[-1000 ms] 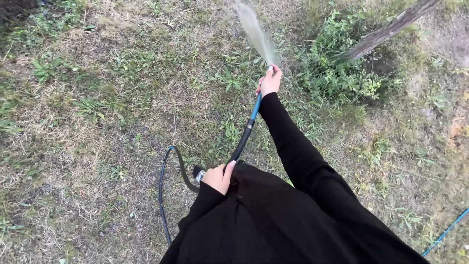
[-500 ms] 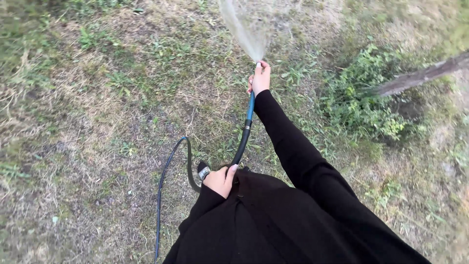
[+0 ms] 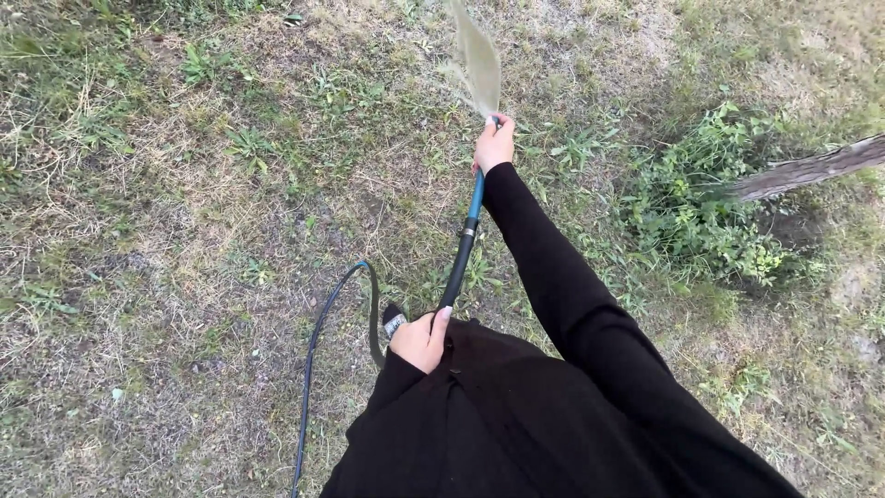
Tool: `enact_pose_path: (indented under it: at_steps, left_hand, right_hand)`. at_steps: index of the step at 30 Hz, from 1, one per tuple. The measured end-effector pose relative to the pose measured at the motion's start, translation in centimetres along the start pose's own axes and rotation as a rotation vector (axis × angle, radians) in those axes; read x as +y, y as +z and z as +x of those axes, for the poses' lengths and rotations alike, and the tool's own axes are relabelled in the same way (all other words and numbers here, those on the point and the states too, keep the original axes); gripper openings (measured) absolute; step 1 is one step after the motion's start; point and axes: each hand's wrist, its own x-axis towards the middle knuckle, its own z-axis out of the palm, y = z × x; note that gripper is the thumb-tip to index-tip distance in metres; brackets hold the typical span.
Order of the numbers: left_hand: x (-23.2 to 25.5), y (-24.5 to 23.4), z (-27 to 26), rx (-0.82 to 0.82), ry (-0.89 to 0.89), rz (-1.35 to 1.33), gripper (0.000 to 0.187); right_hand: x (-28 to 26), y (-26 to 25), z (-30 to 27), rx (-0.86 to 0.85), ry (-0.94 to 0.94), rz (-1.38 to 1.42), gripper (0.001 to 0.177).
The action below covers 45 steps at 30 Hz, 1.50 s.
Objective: The person holds a garden hose and sprays water across a grassy yard, moving between spots and directing the spray at the base of trees and around plants. They walk across the lawn while sweeping the water stream over different areas.
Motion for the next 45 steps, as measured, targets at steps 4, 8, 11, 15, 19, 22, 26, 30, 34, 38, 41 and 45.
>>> enact_pose_path:
  at_steps: [4, 8, 11, 15, 19, 22, 26, 30, 34, 38, 41, 45]
  left_hand:
    - [0.6, -0.6, 0.0, 0.011, -0.019, -0.004, 0.051]
    - [0.3, -0.3, -0.1, 0.025, -0.027, 0.020, 0.051]
    - [0.1, -0.3, 0.0, 0.033, -0.014, 0.071, 0.051]
    - [0.1, 0.1, 0.4, 0.016, 0.032, 0.074, 0.053]
    - [1.1, 0.4, 1.3, -0.062, 0.045, 0.053, 0.056]
    - [1.6, 2.1, 2.6, -0.150, 0.086, 0.140, 0.063]
    - [3.9, 3.0, 3.3, -0.353, 0.086, 0.115, 0.066]
    - [3.5, 3.1, 3.1, -0.425, 0.182, 0.118, 0.065]
    - [0.3, 2.0, 2.3, -0.415, 0.135, 0.140, 0.070]
    - [-3.4, -1.1, 0.6, -0.251, 0.239, 0.058, 0.070]
    - [-4.6, -2.3, 0.3, -0.387, -0.088, 0.148, 0.067]
    - [-4.4, -2.6, 1.3, -0.402, -0.047, 0.240, 0.068]
  right_hand:
    - [-1.5, -0.3, -0.9, 0.076, -0.005, -0.065, 0.023]
    - [-1.1, -0.5, -0.8, 0.101, 0.011, -0.076, 0.024]
    - [-0.7, -0.3, -0.6, 0.091, 0.011, -0.092, 0.024]
    - [1.7, -1.3, 1.2, 0.088, 0.009, -0.063, 0.024]
    - [6.1, -5.4, 3.8, 0.119, 0.086, 0.018, 0.029]
    - [13.8, -12.3, 6.9, 0.205, 0.063, 0.089, 0.035]
    - [18.9, -21.2, 5.2, 0.303, 0.125, 0.110, 0.045]
    - [19.0, -22.4, 2.7, 0.345, 0.196, 0.250, 0.031]
    - [18.0, -15.6, 1.3, 0.340, 0.275, 0.039, 0.029]
    - [17.7, -7.1, -1.7, 0.317, 0.198, -0.044, 0.029]
    - [16.9, -5.2, -4.3, 0.309, 0.256, -0.013, 0.030]
    - [22.7, -9.9, -3.6, 0.384, 0.253, 0.062, 0.032]
